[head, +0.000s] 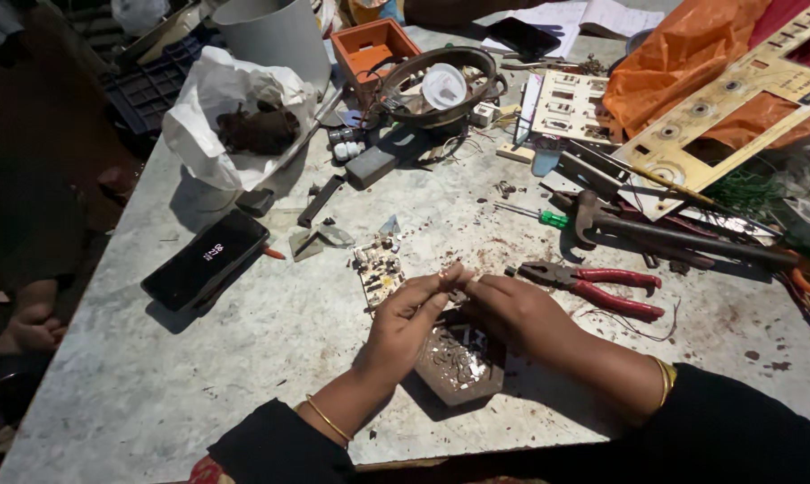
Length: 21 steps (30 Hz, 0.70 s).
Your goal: The person uses pliers to strip the insulation from a small yellow wire and then uses a hammer to crush a small component held in a hexagonal container. The person then picks up a small circuit board and places it on the table.
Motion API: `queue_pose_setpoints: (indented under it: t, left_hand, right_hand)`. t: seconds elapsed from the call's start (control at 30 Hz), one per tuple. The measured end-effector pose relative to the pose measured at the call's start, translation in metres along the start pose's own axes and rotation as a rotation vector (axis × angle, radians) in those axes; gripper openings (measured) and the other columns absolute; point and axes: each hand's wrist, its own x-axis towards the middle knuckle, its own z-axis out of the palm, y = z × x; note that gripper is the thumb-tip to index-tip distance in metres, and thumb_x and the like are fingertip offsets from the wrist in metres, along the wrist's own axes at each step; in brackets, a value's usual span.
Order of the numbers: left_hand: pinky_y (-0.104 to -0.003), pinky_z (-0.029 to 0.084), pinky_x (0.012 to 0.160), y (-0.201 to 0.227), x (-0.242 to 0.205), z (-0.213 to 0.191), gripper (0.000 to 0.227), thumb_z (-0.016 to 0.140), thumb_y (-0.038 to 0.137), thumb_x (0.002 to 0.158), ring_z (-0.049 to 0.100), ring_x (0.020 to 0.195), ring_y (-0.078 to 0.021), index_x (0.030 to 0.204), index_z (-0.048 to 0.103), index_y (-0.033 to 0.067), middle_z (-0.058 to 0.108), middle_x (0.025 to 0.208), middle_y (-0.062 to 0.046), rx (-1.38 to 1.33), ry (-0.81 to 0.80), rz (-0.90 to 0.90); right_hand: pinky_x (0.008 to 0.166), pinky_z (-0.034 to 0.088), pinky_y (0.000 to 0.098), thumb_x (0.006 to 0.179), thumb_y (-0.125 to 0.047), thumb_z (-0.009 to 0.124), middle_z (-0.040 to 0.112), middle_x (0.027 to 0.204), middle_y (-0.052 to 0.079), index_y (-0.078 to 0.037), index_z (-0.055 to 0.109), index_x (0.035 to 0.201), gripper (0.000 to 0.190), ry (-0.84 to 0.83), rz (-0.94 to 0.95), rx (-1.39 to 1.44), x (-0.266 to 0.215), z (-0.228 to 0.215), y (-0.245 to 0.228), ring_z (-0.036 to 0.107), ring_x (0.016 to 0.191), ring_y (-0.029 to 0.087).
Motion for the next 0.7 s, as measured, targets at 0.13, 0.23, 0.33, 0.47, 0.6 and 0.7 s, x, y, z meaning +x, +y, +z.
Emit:
queue_pose_setpoints:
  t: [0.13,0.23,0.33,0.47,0.6,0.7]
  left_hand:
    - [-0.027,0.054,0.089,0.011,0.002,0.0,0.03,0.055,0.003,0.105,0.066,0.111,-0.0147,0.132,0.067,-0.0038,0.066,0.125,-0.011,0.086,0.006,-0.092]
    - [-0.023,0.056,0.076,0.019,0.001,-0.001,0.025,0.053,0.009,0.107,0.064,0.089,-0.0092,0.125,0.066,-0.0023,0.065,0.118,-0.007,-0.02,0.027,-0.185]
    - [-0.023,0.055,0.069,0.02,0.001,0.003,0.024,0.055,0.01,0.105,0.062,0.083,-0.0085,0.122,0.066,-0.0036,0.061,0.119,-0.007,-0.001,0.073,-0.168]
    - [-0.023,0.055,0.066,0.025,-0.002,0.004,0.024,0.054,0.01,0.105,0.062,0.08,-0.0084,0.122,0.065,-0.0028,0.063,0.121,-0.007,-0.008,0.081,-0.202]
    - [-0.023,0.055,0.063,0.029,-0.001,0.006,0.025,0.055,0.008,0.105,0.065,0.083,-0.0094,0.122,0.069,-0.0036,0.065,0.116,-0.008,0.046,0.026,-0.215]
    - [-0.023,0.058,0.069,0.035,0.001,0.005,0.029,0.056,0.008,0.103,0.069,0.093,-0.0093,0.129,0.067,-0.0005,0.069,0.115,-0.008,0.099,-0.049,-0.228]
  right_hand:
    - [0.074,0.058,0.0409,0.079,-0.007,0.074,0.069,0.109,0.017,-0.003,0.059,0.133,0.056,-0.029,0.022,0.003,0.002,-0.003,0.003,0.07,0.091,0.035]
    - [0.073,0.057,0.0417,0.087,-0.011,0.076,0.072,0.103,0.014,-0.009,0.065,0.123,0.037,0.086,0.052,-0.084,0.006,-0.004,-0.003,0.071,0.088,0.033]
    - [0.067,0.058,0.0397,0.083,-0.008,0.071,0.074,0.093,0.009,-0.013,0.068,0.121,0.039,0.032,0.179,-0.048,0.008,-0.018,-0.002,0.073,0.079,0.028]
    - [0.066,0.057,0.0406,0.091,-0.01,0.07,0.072,0.096,0.012,-0.009,0.067,0.121,0.03,0.189,0.094,-0.081,0.014,-0.021,-0.006,0.072,0.08,0.031]
    - [0.065,0.056,0.0391,0.09,-0.01,0.071,0.071,0.091,0.01,-0.01,0.069,0.114,0.023,0.162,0.139,-0.099,0.012,-0.025,-0.006,0.072,0.079,0.03]
    - [0.065,0.057,0.038,0.09,-0.009,0.071,0.071,0.093,0.009,-0.01,0.07,0.111,0.021,0.171,0.162,-0.088,0.013,-0.025,-0.004,0.072,0.081,0.029]
